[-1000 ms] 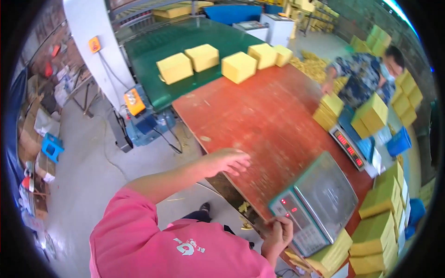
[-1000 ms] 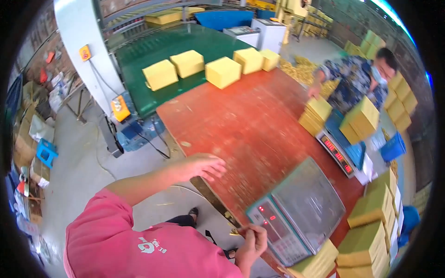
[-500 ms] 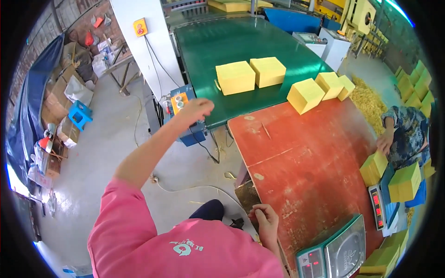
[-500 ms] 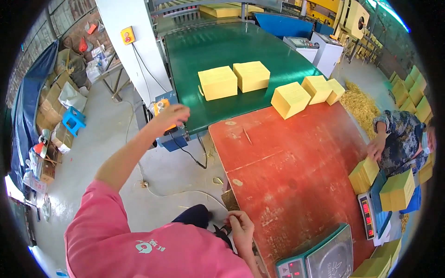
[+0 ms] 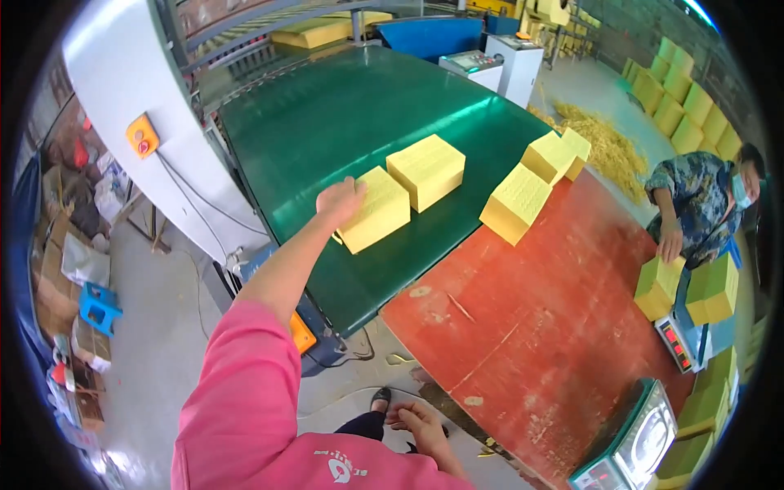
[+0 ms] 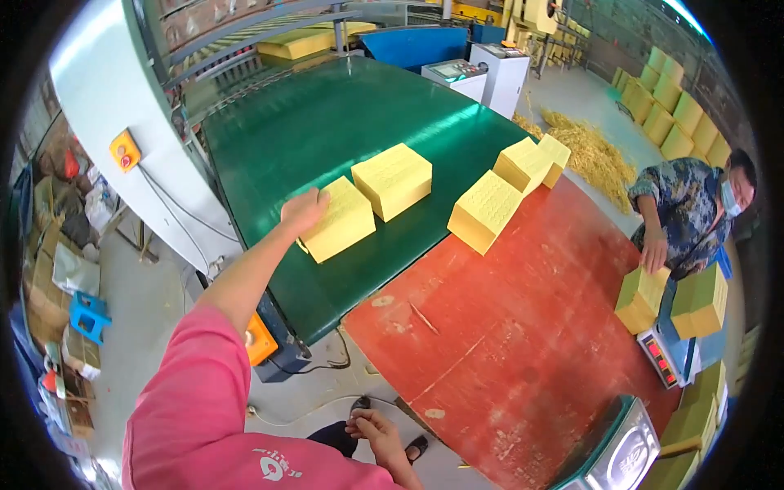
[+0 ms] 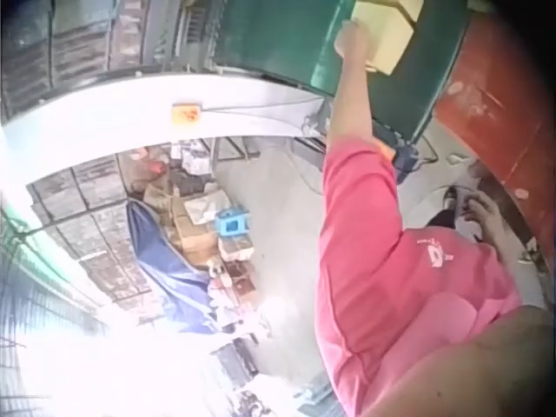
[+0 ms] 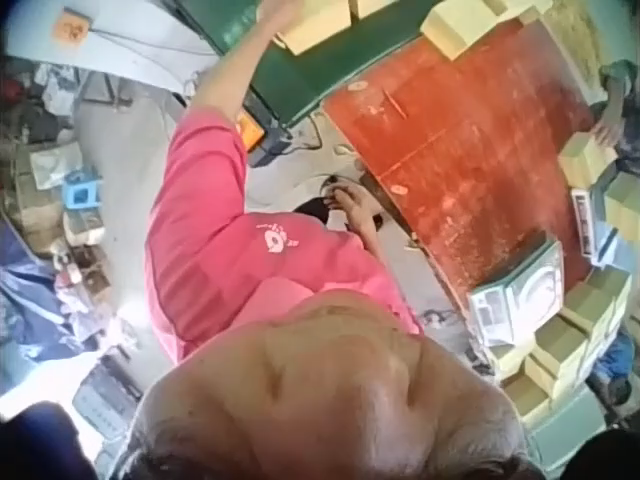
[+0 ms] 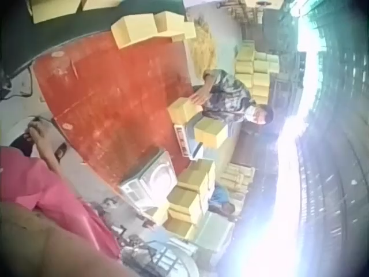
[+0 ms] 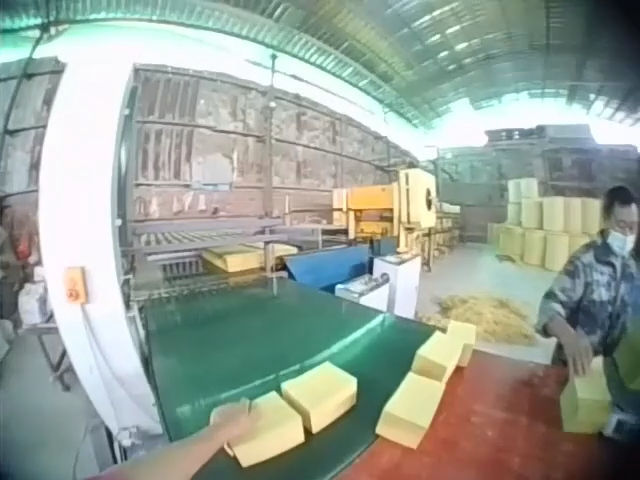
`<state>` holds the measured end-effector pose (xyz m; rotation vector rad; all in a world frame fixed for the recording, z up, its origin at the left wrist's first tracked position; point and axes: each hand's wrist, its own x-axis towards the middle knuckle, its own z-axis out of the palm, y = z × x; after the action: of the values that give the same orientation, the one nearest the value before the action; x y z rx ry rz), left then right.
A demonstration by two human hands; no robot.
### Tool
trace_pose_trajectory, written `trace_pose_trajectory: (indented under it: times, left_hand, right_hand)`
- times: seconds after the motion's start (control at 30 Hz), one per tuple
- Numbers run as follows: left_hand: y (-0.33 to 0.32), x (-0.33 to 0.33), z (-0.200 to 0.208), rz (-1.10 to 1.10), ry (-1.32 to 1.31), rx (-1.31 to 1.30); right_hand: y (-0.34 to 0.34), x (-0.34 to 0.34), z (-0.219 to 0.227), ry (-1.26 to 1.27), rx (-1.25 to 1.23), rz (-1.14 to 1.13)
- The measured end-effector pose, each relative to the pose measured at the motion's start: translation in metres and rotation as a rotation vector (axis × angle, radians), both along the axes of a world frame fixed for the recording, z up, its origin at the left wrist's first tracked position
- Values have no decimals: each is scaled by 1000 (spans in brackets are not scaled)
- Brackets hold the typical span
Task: The recorder weighs stacks of yellow paper on a digital scale and organizes them on a table and conveyor belt.
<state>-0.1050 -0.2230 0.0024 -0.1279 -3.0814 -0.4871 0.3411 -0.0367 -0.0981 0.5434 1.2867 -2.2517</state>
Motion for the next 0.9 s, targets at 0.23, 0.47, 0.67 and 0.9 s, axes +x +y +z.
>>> trace_pose_trajectory:
  times: [0.23, 0.47, 0.67, 0.9]
  left_hand:
    - [36, 107, -6, -301, 8, 27]
    - [75, 256, 1, -644, -4, 199]
    - [154, 341, -33, -402, -702, 979]
    - [394, 466, -22, -1062, -516, 1020]
  right_hand:
    - [-21, -26, -34, 115, -150, -239]
    - [1, -12, -13, 308, -492, -388]
    - [85, 126, 57, 506, 265, -598]
    - [247, 240, 164, 828, 1526, -902]
